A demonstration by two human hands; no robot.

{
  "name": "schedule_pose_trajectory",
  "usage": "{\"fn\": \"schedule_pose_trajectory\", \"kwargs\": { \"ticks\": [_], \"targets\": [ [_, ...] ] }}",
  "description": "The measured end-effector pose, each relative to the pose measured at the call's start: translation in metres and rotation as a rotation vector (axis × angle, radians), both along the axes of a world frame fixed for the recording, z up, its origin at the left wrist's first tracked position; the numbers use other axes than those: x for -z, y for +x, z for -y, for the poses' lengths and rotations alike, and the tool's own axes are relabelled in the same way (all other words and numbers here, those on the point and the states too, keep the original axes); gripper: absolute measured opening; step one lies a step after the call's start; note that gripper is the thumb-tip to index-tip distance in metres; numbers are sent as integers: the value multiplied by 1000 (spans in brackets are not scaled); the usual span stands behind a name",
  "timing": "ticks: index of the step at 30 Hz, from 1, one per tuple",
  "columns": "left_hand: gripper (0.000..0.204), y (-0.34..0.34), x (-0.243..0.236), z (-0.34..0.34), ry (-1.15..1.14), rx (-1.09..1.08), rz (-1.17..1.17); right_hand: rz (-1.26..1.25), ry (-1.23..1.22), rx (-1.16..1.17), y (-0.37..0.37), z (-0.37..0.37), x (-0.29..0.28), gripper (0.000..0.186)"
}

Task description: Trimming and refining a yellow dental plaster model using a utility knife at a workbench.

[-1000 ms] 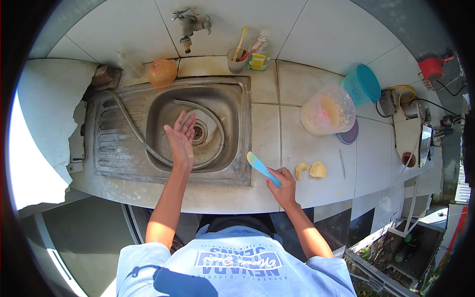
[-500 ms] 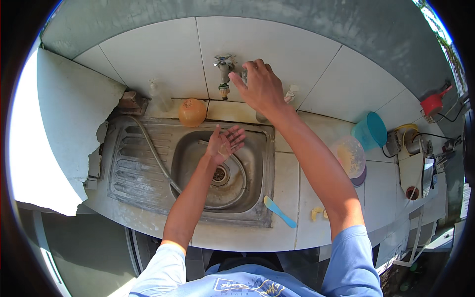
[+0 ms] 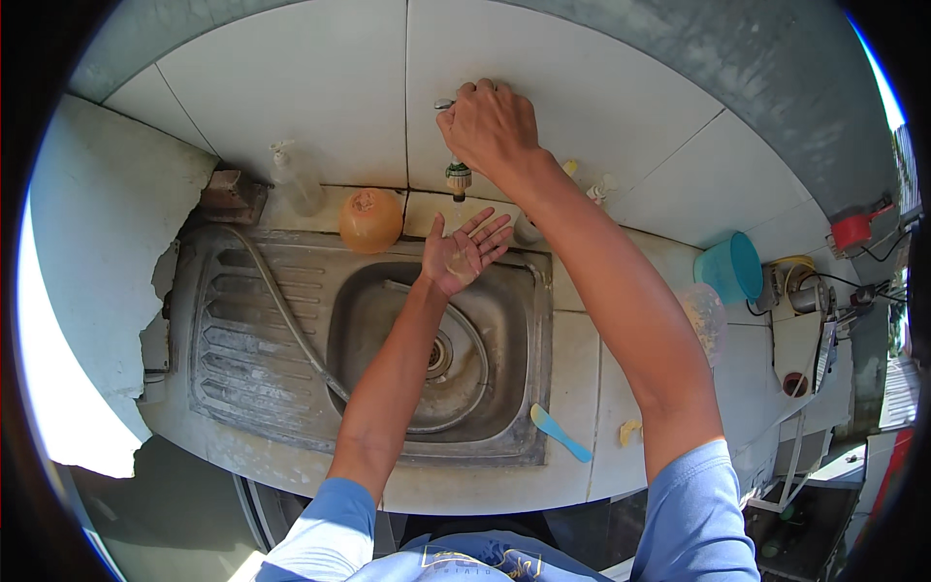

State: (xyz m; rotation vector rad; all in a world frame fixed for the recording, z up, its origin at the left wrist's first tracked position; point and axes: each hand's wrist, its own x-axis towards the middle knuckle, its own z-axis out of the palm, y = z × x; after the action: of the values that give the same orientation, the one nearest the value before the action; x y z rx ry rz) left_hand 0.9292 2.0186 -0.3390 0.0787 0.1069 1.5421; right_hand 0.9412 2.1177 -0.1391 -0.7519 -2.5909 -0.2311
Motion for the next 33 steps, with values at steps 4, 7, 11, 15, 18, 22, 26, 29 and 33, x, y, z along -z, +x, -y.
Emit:
{"fn": "schedule_pose_trajectory", "kwargs": {
  "ticks": [4,7,11,15,18,22,26,29,33],
  "targets": [
    [86,1,7,-10,7,8,42,-19,-39,12,6,-1,3,34],
    [86,-4,13,-15,29,14,49,-105,-83,33,18,11,11,34],
    [86,-13,28,-20,291,82,177,-797,-352,-101,64,44,54,30],
    [82,-10,20,-30,90,14,20,-631,-967,-20,91,96,137,40],
    [78,-15,29,-21,68,-62,-135,-631,-758,1,49,132,186,32],
    [77,28,21,0,-178,-224,-399,-324,-1024,158,50,76,175,69],
    [69,3,27,10,-83,-210,-292,-320,-764,63,48,117,208,73],
    [59,0,19,14,-104,-293,-342,-550,-864,-99,48,126,205,68],
    [44,39,1,28,-436,-302,-335,-383,-732,30,71,63,224,52]
  ]
}}
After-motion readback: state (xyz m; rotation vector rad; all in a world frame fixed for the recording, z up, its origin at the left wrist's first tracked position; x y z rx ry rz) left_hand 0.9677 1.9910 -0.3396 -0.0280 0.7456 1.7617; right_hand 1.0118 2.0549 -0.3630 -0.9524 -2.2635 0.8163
